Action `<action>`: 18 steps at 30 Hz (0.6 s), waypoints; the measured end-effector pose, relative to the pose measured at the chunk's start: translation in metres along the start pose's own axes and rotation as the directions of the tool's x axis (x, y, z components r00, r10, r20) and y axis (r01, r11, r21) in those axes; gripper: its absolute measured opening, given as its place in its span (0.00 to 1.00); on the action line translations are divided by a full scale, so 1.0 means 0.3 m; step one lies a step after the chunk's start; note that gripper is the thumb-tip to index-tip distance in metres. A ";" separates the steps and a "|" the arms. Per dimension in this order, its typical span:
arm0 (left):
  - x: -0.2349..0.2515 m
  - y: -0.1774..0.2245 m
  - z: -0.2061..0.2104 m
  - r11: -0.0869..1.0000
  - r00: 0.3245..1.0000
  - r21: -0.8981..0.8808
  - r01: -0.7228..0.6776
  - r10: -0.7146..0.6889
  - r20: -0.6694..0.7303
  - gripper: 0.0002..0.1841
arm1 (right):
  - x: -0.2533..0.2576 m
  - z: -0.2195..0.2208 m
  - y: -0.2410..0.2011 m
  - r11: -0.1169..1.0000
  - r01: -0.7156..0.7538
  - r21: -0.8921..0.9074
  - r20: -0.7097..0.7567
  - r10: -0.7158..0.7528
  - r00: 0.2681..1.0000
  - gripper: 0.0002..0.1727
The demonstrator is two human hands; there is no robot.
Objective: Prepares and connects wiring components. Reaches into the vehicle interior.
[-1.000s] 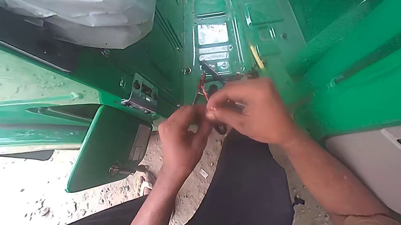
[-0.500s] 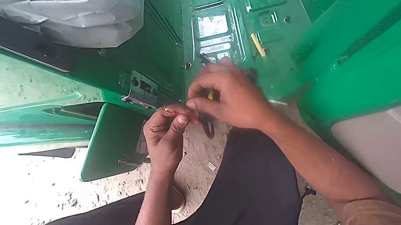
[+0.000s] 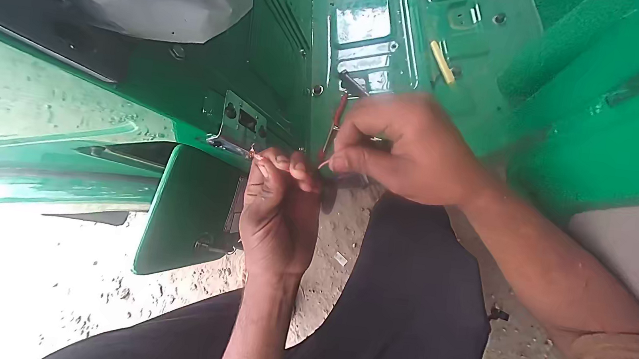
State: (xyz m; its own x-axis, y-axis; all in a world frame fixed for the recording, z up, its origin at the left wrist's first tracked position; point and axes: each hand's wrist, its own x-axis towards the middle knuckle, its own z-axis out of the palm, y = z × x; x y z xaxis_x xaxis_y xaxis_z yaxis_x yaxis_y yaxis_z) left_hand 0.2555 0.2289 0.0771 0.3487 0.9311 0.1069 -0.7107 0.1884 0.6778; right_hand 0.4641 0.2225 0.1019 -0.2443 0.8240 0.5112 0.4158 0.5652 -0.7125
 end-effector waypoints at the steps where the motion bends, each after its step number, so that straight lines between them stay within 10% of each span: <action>1: 0.002 0.004 0.005 1.000 1.000 -0.027 0.011 -0.011 -0.002 0.10 | 0.000 -0.001 -0.010 0.999 0.004 -0.049 -0.013 -0.005 1.000 0.09; 18: -0.024 0.072 -0.005 0.999 0.998 -0.020 0.032 -0.033 -0.058 0.11 | -0.024 0.045 -0.059 0.848 -0.033 -0.529 -0.249 -0.118 0.961 0.10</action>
State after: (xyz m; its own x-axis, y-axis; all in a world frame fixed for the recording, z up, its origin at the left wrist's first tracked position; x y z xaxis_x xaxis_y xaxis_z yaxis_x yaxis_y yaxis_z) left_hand 0.2367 0.2269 0.0898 0.3360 0.9409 0.0423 -0.7114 0.2241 0.6661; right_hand 0.4466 0.2070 0.1043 -0.0657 0.7157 0.6954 0.8238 0.4321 -0.3669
